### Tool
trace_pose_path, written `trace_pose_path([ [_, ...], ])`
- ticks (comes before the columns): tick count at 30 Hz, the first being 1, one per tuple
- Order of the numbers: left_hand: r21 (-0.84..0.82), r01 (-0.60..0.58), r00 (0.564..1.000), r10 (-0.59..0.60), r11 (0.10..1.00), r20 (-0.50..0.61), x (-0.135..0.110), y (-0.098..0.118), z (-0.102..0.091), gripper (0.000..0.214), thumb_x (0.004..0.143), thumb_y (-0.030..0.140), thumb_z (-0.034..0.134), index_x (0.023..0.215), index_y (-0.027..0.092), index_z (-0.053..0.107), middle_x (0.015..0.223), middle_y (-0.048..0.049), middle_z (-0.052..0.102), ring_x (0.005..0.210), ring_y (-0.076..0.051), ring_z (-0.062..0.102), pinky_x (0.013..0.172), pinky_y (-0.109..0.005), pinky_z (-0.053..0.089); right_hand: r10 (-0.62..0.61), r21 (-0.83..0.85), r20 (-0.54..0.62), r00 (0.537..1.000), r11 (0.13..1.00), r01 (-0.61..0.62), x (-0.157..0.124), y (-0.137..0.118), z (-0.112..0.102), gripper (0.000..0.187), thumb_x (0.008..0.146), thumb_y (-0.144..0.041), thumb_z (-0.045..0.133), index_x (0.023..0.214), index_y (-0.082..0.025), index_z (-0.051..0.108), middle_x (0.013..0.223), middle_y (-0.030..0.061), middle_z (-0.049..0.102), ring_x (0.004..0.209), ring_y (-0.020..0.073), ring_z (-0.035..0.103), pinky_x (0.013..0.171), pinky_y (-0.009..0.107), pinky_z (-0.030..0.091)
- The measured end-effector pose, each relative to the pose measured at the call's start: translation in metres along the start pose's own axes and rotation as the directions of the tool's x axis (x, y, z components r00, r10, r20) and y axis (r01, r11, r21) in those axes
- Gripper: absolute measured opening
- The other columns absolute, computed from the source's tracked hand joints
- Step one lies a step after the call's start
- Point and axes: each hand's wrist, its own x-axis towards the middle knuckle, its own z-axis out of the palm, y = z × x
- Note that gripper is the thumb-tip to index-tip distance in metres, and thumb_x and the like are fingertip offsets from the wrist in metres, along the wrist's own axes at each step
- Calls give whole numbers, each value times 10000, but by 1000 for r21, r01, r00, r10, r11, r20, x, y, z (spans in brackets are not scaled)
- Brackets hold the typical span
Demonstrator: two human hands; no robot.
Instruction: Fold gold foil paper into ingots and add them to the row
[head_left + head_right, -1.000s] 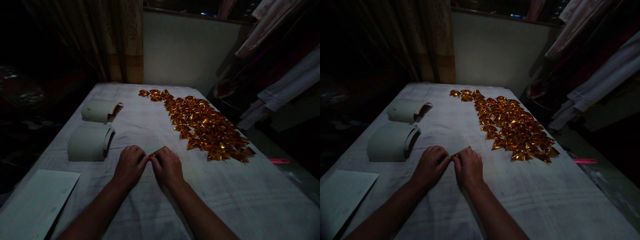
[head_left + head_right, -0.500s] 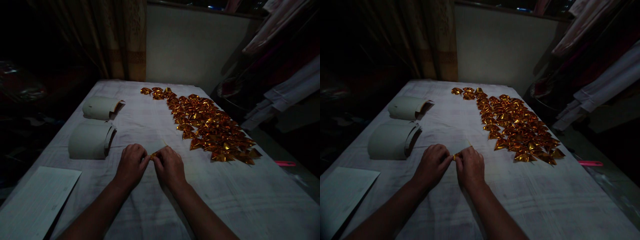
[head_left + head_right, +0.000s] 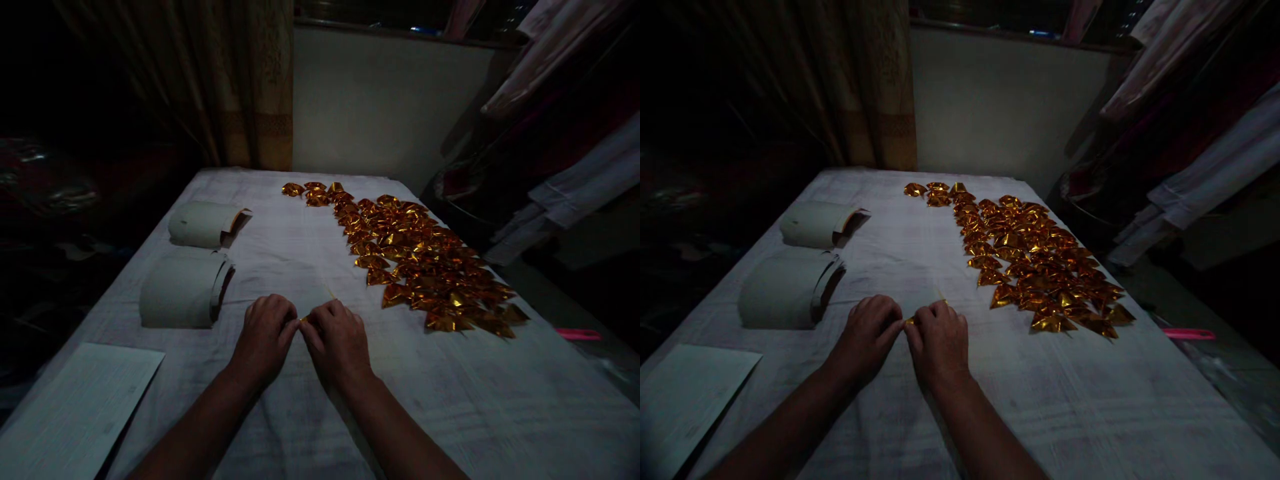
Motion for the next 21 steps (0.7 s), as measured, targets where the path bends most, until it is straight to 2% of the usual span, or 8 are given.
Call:
trace_pose_path([
  [5,-23,0,1000,0,1000,8,0,-1,-1,61,880,189,582,842,226,550,880,-4,600,896,-218,534,832,-374,395,12,57,30,999,998,-14,1,3,-3,23,889,-240,703,869,-236,694,918,34,651,907,216,606,779,339,352],
  [12,-27,-1,1000,2,1000,5,2,-3,-1,83,844,143,571,838,225,562,882,-5,617,895,-214,552,829,-366,409,-50,207,90,995,978,30,5,19,-7,124,847,-107,677,860,-230,688,895,18,653,867,185,613,779,306,407],
  [17,-3,21,1000,-22,1000,-17,1,1,-1,87,842,138,557,830,224,557,870,-9,609,893,-218,542,835,-373,407,-49,194,84,995,980,32,6,19,-5,106,845,-120,693,856,-225,687,890,17,660,874,185,618,785,304,403],
  [21,4,12,1000,-12,1000,-22,0,3,-1,82,851,145,557,835,224,546,877,-11,602,903,-222,536,841,-378,398,-32,100,53,998,995,27,5,11,-5,59,854,-205,721,829,-216,669,883,23,659,886,198,615,771,311,374],
])
